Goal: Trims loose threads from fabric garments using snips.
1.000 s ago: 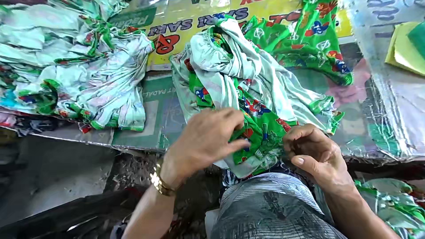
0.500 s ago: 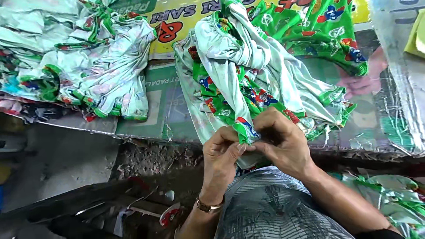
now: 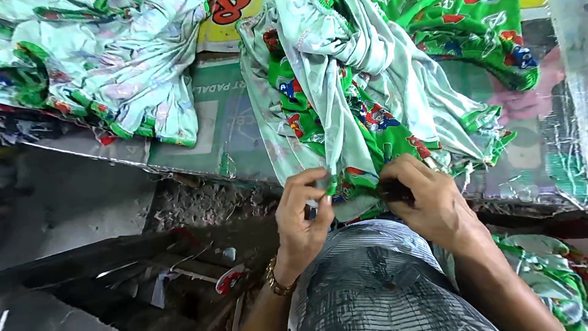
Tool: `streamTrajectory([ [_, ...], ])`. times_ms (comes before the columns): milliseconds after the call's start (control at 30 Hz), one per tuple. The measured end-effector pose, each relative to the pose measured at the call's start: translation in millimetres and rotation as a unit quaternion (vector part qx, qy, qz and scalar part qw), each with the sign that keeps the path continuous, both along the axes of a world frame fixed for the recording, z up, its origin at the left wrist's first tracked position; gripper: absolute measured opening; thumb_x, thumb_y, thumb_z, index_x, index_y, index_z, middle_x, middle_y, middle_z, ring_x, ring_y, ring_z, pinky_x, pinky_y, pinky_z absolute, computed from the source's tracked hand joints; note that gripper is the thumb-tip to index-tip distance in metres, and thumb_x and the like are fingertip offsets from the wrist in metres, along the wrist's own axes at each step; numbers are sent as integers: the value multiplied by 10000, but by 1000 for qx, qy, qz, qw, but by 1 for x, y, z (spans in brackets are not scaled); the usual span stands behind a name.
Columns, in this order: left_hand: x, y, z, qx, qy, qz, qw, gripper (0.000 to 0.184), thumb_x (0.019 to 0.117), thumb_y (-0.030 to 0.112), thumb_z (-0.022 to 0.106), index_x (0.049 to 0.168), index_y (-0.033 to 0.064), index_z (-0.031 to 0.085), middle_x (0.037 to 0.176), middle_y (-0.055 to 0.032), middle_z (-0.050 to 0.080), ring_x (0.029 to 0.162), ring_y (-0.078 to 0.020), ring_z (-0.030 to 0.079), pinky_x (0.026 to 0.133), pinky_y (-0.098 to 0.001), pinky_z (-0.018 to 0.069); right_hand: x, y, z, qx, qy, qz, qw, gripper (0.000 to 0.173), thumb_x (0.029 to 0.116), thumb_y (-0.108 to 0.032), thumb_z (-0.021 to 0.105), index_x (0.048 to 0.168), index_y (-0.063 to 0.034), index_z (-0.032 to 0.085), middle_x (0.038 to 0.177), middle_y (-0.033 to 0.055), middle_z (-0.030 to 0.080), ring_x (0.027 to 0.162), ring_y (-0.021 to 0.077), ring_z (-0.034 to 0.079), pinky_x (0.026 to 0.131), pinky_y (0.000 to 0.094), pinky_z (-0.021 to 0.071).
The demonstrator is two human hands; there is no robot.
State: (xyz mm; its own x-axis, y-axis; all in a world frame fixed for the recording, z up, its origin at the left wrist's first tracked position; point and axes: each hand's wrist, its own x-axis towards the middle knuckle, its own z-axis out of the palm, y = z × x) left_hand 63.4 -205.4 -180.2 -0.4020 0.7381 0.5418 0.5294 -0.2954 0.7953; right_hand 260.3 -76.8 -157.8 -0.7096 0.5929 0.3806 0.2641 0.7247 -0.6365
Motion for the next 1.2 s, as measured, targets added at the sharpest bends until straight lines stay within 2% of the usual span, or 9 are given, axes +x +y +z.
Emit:
streamTrajectory([
  [100, 5, -5, -1, 31, 130, 64, 989, 210, 967, 223, 674, 1166, 213, 610, 1446, 51, 532, 1400, -154, 476, 1114, -358, 475, 5, 0, 10, 1, 24, -11, 1000, 181, 924, -214, 663, 1082, -126, 662, 966, -10, 656, 735, 31, 609, 580, 216, 510],
  [200, 15, -6, 15, 70, 242, 73, 965, 152, 999, 224, 627, 1147, 225, 588, 1321, 88, 617, 1289, -103, 547, 1122, -388, 394, -3, 0, 20, 22, 127, 9, 992, 194, 933, -171, 701, 1081, -66, 630, 971, 7, 623, 751, -11, 545, 621, 115, 460],
  [267, 20, 4, 23, 24, 267, 70, 961, 114, 987, 203, 646, 1083, 162, 598, 1173, 16, 670, 1167, -119, 610, 1079, -392, 421, -14, -1, 22, 69, 93, 8, 993, 230, 921, -187, 727, 1096, -60, 649, 999, 45, 645, 763, 63, 593, 595, 192, 479],
  [367, 15, 16, 24, -86, 247, 58, 963, 190, 1031, 254, 598, 1117, 86, 624, 1052, -55, 685, 1020, -160, 630, 941, -357, 473, -22, 1, 13, 89, 6, 0, 996, 184, 891, -133, 676, 1067, -79, 668, 965, 60, 660, 692, 150, 636, 500, 315, 483],
  [533, 7, 6, 17, -111, 172, 44, 978, 269, 1095, 231, 416, 1111, 73, 633, 990, -29, 694, 952, -104, 629, 882, -305, 492, -9, -5, -8, 90, 1, 9, 996, 92, 926, -94, 638, 1010, -74, 670, 973, 81, 677, 728, 170, 654, 531, 313, 497],
  [733, 16, 12, 16, -154, 229, 92, 957, 373, 968, 440, 672, 1089, 87, 674, 924, -35, 677, 853, -151, 623, 791, -363, 471, -9, -3, 2, 60, 17, 5, 998, 142, 922, -88, 625, 1016, -88, 731, 925, 37, 704, 746, 95, 660, 591, 257, 521],
  [833, 19, 18, 19, -166, 259, 92, 947, 218, 981, 304, 664, 1019, 91, 689, 850, -23, 651, 774, -153, 598, 749, -365, 434, -16, -2, 16, -32, 134, 42, 990, 122, 993, -97, 604, 1035, -42, 704, 908, -3, 649, 753, -12, 593, 638, 120, 504],
  [967, 19, 4, 26, -144, 303, 95, 937, 143, 1005, 209, 633, 939, 89, 673, 791, -28, 622, 769, -155, 592, 805, -356, 438, -30, -8, 25, -233, 261, 162, 923, 175, 1066, -150, 539, 1065, -39, 674, 894, -11, 654, 698, -12, 576, 594, 131, 501],
  [1200, 9, -4, 10, -145, 167, 76, 972, 195, 990, 285, 653, 1032, 95, 674, 935, 5, 697, 892, -73, 631, 834, -280, 491, -45, -2, 8, -224, 98, 133, 960, 187, 1053, -256, 557, 1106, -87, 618, 846, -61, 618, 693, -21, 584, 591, 135, 511],
])
